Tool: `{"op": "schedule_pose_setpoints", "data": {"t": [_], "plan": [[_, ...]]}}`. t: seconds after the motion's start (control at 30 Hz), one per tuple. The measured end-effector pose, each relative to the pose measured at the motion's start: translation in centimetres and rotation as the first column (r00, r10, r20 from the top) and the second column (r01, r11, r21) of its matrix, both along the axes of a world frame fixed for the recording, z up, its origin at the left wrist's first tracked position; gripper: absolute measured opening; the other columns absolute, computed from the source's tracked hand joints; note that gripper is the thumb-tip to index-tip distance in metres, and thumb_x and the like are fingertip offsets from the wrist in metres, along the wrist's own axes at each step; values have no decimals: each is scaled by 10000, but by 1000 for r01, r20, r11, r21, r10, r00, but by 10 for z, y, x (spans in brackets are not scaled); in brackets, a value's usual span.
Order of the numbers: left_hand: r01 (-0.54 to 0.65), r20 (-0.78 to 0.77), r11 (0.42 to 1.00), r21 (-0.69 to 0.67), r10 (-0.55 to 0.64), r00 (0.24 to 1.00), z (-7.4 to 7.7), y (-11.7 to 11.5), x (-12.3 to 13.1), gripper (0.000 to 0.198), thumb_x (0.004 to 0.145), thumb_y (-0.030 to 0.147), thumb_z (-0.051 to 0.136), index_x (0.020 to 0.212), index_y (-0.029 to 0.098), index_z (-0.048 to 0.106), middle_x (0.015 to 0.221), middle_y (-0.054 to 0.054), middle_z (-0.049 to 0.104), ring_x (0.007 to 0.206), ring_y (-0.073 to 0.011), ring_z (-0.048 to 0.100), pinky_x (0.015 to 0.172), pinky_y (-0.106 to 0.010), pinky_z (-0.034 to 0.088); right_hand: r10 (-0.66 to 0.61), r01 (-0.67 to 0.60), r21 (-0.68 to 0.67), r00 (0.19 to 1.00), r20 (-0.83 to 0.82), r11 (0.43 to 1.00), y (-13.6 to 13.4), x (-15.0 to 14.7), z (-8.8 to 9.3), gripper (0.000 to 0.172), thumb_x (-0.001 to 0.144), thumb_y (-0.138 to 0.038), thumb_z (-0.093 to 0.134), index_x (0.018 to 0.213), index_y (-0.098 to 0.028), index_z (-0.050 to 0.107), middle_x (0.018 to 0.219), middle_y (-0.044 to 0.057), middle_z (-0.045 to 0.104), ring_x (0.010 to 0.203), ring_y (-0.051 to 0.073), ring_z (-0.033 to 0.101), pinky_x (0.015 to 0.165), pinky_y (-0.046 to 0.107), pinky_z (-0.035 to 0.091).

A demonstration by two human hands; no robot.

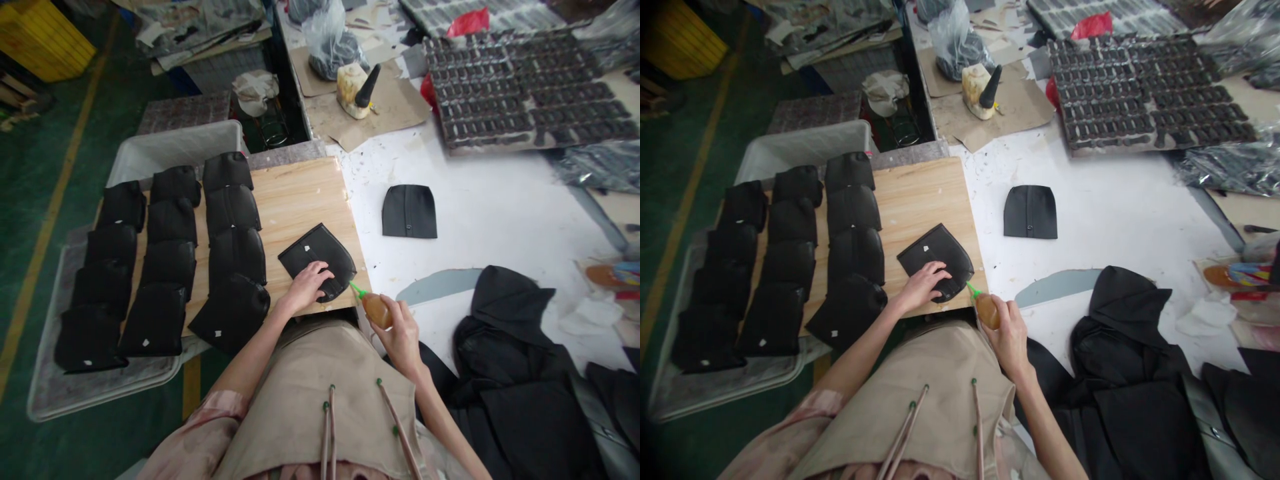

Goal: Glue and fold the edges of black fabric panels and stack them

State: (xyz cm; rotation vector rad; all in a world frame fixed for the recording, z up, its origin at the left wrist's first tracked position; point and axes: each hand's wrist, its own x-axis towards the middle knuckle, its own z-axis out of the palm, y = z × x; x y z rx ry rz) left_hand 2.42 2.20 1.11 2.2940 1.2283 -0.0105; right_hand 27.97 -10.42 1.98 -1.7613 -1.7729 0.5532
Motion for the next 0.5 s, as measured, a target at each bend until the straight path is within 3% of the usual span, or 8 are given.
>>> {"op": "schedule_pose_setpoints", "data": {"t": [0.27, 0.5], "plan": [[-48, -92, 997, 64, 54, 994, 4, -2, 8, 496, 783, 217, 756, 1243, 267, 577, 1400, -69, 473, 1322, -248, 413, 1060, -393, 426, -6, 4, -10, 991, -130, 1000, -2, -13, 3, 447, 878, -435, 663, 1245, -223, 520, 939, 42, 541, 788, 217, 576, 695, 331, 493], [-90, -134, 986, 137, 109, 985, 1, -4, 14, 479, 829, 329, 719, 1280, 285, 565, 1406, -71, 477, 1306, -264, 417, 1024, -421, 434, 42, -45, -18, 990, -135, 999, -4, -16, 5, 424, 883, -405, 642, 1244, -219, 519, 938, 45, 547, 825, 223, 601, 706, 326, 510]]}}
